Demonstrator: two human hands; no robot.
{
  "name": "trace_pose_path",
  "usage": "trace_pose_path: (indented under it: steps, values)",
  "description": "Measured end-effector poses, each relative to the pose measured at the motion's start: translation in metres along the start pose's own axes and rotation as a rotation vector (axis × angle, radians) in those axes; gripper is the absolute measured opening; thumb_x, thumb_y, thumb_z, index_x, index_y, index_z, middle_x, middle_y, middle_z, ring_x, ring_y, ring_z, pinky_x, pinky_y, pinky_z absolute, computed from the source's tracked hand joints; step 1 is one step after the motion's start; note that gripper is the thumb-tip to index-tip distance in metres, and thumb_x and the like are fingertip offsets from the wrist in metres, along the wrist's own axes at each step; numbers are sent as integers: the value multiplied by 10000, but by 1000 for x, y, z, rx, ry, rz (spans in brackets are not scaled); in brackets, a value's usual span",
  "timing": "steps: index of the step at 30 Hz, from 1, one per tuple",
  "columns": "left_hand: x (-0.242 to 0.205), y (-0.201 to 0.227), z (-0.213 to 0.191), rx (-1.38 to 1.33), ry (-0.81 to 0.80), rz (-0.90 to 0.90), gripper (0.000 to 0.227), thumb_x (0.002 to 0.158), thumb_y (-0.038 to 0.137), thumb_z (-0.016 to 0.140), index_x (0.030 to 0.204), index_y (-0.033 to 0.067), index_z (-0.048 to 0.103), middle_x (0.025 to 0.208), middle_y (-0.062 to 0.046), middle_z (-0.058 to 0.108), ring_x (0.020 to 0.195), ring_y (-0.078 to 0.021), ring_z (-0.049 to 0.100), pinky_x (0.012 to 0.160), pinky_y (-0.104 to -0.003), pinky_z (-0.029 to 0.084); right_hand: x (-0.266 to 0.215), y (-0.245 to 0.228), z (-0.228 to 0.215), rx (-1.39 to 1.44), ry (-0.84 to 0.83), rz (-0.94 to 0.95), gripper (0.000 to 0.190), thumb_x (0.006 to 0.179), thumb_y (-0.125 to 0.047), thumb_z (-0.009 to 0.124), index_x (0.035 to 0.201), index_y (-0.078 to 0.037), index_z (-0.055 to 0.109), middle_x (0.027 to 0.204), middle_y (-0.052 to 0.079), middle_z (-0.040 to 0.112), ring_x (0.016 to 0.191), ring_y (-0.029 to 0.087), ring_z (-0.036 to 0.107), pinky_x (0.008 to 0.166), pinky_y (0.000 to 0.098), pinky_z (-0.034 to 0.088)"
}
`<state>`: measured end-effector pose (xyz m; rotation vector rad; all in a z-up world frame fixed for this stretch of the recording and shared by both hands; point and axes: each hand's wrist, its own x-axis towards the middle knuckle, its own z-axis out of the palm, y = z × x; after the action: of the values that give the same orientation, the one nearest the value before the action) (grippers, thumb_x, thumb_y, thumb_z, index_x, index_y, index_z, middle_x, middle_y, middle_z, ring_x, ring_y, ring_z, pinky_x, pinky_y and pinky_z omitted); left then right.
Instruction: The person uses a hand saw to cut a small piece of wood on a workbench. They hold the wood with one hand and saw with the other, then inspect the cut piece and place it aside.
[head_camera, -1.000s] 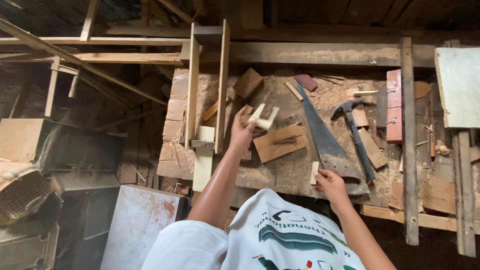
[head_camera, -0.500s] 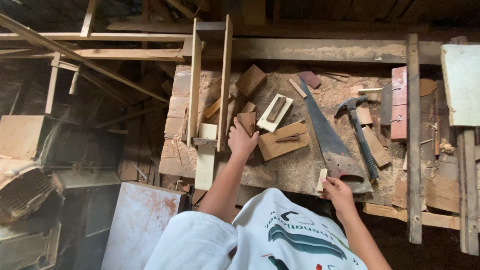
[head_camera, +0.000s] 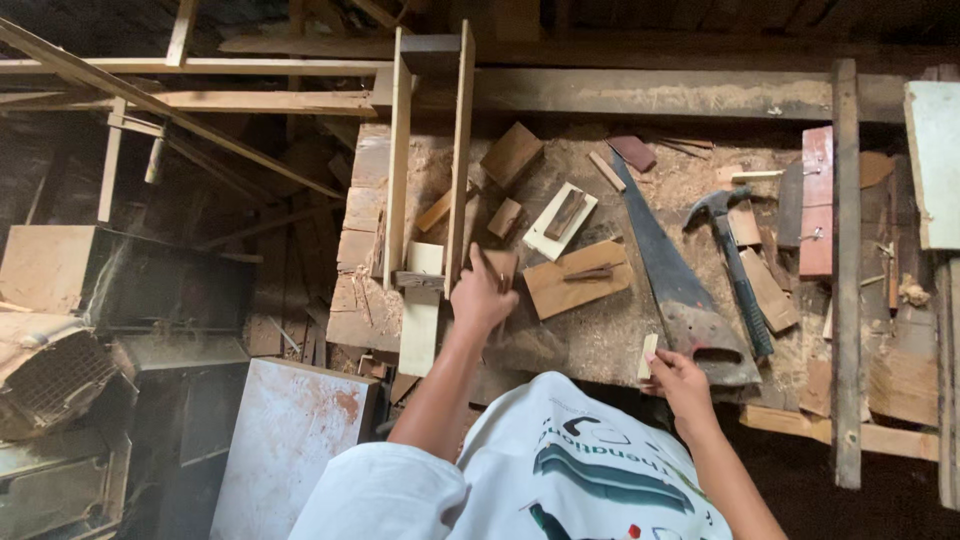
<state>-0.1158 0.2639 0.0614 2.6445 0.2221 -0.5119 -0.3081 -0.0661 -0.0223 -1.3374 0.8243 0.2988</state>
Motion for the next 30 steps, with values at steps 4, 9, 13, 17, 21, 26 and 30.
trace_pose_path:
  steps: [4, 9, 13, 17, 21, 26, 30]
  values:
    - [2, -6, 14, 55, 88, 54, 997, 752, 336, 778, 1561, 12, 293, 1193, -247, 586, 1082, -412, 619, 883, -504, 538, 8, -4, 4, -27, 17, 29, 406, 954, -227, 701, 1250, 47, 654, 922, 120, 701, 735, 191, 686, 669, 339, 553]
    - [31, -1, 29, -118, 221, 239, 603, 881, 270, 715, 1387, 16, 508, 1257, -247, 546, 1200, -428, 526, 981, -529, 463, 10, -8, 6, 14, -16, -21, 393, 939, -209, 708, 1234, 41, 637, 915, 99, 705, 738, 184, 690, 670, 327, 557]
    - [77, 13, 32, -103, 180, 201, 558, 823, 235, 743, 1293, 8, 548, 1297, -244, 515, 1225, -438, 503, 1011, -520, 461, 12, -13, 9, -20, -1, -51, 397, 926, -184, 719, 1251, 35, 659, 919, 102, 714, 740, 164, 676, 665, 321, 545]
    - [119, 22, 45, 7, 222, 182, 628, 811, 180, 736, 1366, 7, 500, 1320, -236, 508, 1233, -424, 511, 1001, -513, 471, 5, -15, -1, -19, 43, -35, 406, 920, -171, 724, 1268, 28, 660, 958, 81, 727, 795, 130, 684, 677, 305, 547]
    - [137, 17, 50, 25, 214, 195, 725, 731, 103, 759, 1386, 5, 463, 1372, -231, 495, 1239, -408, 516, 996, -475, 490, -2, -17, -9, 3, 80, -29, 424, 904, -175, 723, 1275, 19, 654, 939, 68, 719, 785, 143, 686, 678, 310, 558]
    - [133, 34, 35, -144, 181, 80, 677, 806, 83, 761, 1415, -4, 478, 1350, -239, 532, 1258, -418, 517, 1053, -479, 473, -10, -23, -10, -123, 141, -96, 417, 896, -205, 779, 1216, 49, 691, 943, 79, 693, 786, 159, 645, 694, 318, 540]
    - [89, 54, 27, -885, 59, 42, 668, 824, 48, 719, 1445, 47, 473, 1310, -182, 599, 1147, -307, 634, 930, -412, 581, -27, -37, 0, -514, 199, -472, 379, 833, -225, 817, 1122, -5, 705, 984, 102, 688, 886, 209, 674, 778, 337, 543]
